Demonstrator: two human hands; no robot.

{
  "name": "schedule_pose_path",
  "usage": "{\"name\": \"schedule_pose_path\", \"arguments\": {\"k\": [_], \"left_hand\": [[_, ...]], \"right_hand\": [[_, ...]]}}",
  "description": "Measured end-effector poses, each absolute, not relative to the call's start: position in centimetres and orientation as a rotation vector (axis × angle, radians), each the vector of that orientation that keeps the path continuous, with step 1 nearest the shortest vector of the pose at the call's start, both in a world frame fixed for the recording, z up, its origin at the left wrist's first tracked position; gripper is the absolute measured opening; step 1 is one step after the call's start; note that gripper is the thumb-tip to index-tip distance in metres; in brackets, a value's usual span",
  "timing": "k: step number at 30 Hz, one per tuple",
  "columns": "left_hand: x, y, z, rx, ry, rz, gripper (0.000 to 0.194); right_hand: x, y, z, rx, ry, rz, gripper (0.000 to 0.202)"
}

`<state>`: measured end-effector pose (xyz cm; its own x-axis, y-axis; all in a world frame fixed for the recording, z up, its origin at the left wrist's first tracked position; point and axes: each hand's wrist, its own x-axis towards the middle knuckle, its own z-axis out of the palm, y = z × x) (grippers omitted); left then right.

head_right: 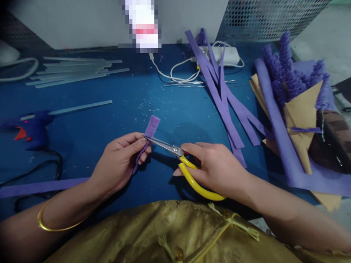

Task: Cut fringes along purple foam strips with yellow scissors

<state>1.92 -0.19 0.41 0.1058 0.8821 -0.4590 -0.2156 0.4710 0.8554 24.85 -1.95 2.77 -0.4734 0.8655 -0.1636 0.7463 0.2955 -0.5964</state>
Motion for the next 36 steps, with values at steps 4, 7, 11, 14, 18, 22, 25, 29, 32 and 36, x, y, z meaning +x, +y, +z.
{"name": "schedule_pose_path", "arguments": {"k": [4, 7, 11, 14, 18, 22, 25, 29, 32, 36], "left_hand": [[1.96, -0.01, 0.60, 0.690, 1.173, 0.907, 0.012], [2.00, 0.00, 0.57, 0.696, 1.183, 0.912, 0.013], [2.01, -0.08, 0.37, 0.707, 1.190, 0.905, 0.013], [1.95, -0.09, 0.31, 0.732, 1.193, 0.898, 0.014], [1.90, -0.06, 0.41, 0.723, 1.203, 0.908, 0.013], [1.86, -0.09, 0.41, 0.724, 1.217, 0.900, 0.014], [1.85, -0.12, 0.30, 0.724, 1.225, 0.905, 0.014], [1.88, -0.17, 0.19, 0.718, 1.220, 0.931, 0.013], [1.90, -0.18, 0.18, 0.724, 1.221, 0.936, 0.012], [1.89, -0.18, 0.15, 0.736, 1.221, 0.943, 0.011]], "right_hand": [[24.73, -1.86, 2.95, -1.488, -2.312, 1.021, 0.031], [24.71, -1.81, 2.87, -1.510, -2.300, 1.036, 0.031], [24.79, -1.83, 2.64, -1.513, -2.300, 1.012, 0.032], [24.84, -1.88, 2.50, -1.505, -2.316, 0.981, 0.031], [24.88, -1.90, 2.35, -1.516, -2.335, 0.930, 0.035], [24.92, -1.91, 2.24, -1.547, -2.350, 0.914, 0.039], [24.89, -1.94, 2.17, -1.540, -2.339, 0.888, 0.040], [24.75, -2.05, 2.13, -1.583, -2.338, 0.812, 0.042], [24.68, -2.11, 2.16, -1.592, -2.354, 0.791, 0.043], [24.64, -2.11, 2.14, -1.578, -2.370, 0.792, 0.046]]}}
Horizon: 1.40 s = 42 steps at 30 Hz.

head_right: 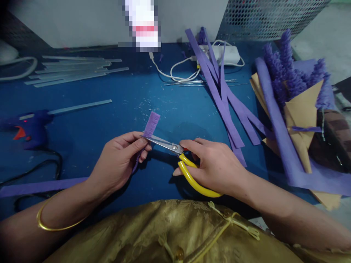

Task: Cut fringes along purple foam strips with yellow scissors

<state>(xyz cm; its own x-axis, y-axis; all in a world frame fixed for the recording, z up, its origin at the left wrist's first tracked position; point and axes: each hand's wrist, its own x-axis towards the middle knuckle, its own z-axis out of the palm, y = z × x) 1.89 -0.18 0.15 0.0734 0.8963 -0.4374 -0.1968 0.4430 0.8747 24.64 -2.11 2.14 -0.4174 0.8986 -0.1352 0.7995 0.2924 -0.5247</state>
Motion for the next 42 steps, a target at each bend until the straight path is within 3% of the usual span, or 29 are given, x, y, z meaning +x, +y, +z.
{"name": "schedule_pose_path", "arguments": {"k": [42], "left_hand": [[1.84, -0.09, 0.12, 0.724, 1.183, 0.901, 0.010]], "right_hand": [[24.95, -1.94, 2.35, -1.486, -2.381, 0.903, 0.039]]}}
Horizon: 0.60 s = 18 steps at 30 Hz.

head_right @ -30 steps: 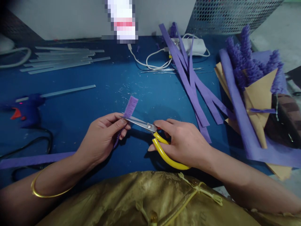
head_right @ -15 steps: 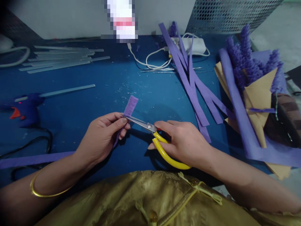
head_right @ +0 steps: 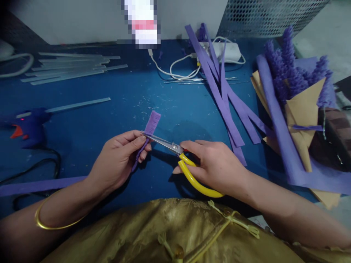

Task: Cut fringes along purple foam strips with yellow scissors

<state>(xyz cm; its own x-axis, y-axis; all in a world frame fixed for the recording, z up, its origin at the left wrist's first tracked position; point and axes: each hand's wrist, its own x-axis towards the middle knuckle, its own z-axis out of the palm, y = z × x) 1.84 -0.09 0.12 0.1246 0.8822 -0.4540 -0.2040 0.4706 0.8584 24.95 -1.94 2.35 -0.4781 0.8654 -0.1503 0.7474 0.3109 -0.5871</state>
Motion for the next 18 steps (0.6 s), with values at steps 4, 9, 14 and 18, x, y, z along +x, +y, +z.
{"name": "schedule_pose_path", "arguments": {"k": [4, 9, 14, 18], "left_hand": [[1.82, 0.03, 0.24, 0.706, 1.182, 0.890, 0.010], [1.89, -0.01, 0.41, 0.699, 1.175, 0.894, 0.011], [1.90, -0.05, 0.40, 0.700, 1.181, 0.915, 0.012], [1.88, -0.02, 0.34, 0.726, 1.211, 0.896, 0.013]], "right_hand": [[24.92, -1.93, 2.51, -1.485, -2.352, 0.977, 0.036], [24.95, -1.94, 2.37, -1.494, -2.335, 0.966, 0.037], [25.00, -1.87, 2.20, -1.512, -2.332, 0.927, 0.039], [24.96, -1.84, 2.20, -1.517, -2.329, 0.933, 0.038]]}}
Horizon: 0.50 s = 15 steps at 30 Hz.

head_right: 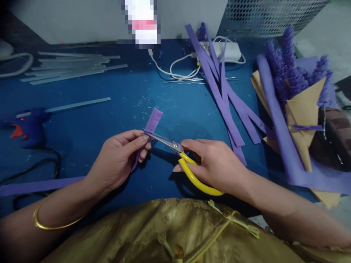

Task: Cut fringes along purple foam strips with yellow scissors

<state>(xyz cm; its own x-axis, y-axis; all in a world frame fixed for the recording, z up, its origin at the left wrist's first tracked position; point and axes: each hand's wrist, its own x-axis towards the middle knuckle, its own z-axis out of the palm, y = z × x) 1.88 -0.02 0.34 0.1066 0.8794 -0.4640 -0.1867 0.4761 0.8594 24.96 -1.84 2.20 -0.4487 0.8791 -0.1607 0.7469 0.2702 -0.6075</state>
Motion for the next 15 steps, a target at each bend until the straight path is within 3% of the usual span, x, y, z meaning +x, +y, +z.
{"name": "schedule_pose_path", "arguments": {"k": [15], "left_hand": [[1.91, -0.14, 0.16, 0.730, 1.207, 0.974, 0.007]], "right_hand": [[24.66, -2.15, 2.05, -1.554, -2.375, 0.764, 0.043]]}}
